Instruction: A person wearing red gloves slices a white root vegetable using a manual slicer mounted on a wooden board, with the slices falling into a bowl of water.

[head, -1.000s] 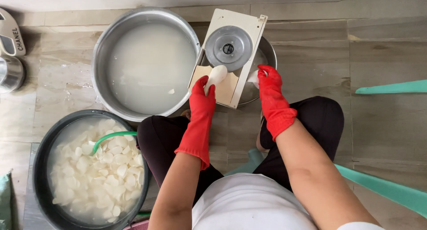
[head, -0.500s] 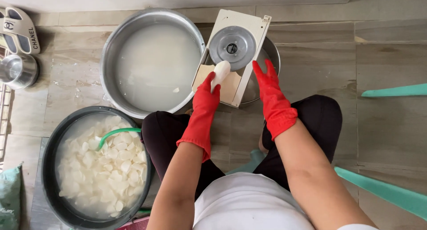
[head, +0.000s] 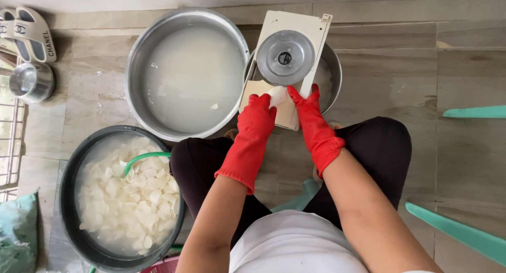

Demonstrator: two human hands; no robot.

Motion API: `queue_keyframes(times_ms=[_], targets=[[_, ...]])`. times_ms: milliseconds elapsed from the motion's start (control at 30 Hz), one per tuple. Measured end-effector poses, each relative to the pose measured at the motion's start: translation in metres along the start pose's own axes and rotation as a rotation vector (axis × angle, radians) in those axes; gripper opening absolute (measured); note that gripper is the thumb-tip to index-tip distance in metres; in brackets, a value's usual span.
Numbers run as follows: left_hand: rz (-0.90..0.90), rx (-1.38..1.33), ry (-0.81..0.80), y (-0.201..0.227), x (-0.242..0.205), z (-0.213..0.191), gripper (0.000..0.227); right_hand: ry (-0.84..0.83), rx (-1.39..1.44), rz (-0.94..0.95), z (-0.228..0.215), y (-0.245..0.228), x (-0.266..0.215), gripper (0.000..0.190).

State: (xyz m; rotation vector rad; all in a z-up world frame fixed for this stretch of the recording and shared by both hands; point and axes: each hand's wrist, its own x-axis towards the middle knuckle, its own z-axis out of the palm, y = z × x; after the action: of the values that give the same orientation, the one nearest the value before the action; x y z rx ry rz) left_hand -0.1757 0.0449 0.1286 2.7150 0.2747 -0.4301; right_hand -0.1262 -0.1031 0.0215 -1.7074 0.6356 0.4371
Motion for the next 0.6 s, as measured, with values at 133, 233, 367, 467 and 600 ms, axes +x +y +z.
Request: queue_keyframes(times_ms=[133, 233, 367, 467, 600], targets=[[0.015, 0.030, -0.021, 0.005, -0.002, 0.000, 0.030, 0.040, -0.014, -0.016, -0.009, -0.014, -0.009, 0.110], [0.011, 0.008, -0.039, 0.014, -0.008, 0.000, 0.030, 0.152, 0.018, -0.085, -0.005, -0.017, -0.007, 0.107], [0.003, -0.006, -0.092, 0.018, -0.011, -0.006, 0.027, 0.176, 0.004, -0.076, 0.001, -0.026, -0.008, 0.107], [0.027, 0.090, -0.111, 0.014, -0.009, -0.009, 0.024, 0.169, -0.009, -0.105, 0.001, -0.032, -0.009, 0.104], [0.058, 0.093, -0.088, 0.025, 0.006, -0.018, 0.021, 0.173, 0.030, -0.141, 0.006, -0.043, -0.011, 0.098]])
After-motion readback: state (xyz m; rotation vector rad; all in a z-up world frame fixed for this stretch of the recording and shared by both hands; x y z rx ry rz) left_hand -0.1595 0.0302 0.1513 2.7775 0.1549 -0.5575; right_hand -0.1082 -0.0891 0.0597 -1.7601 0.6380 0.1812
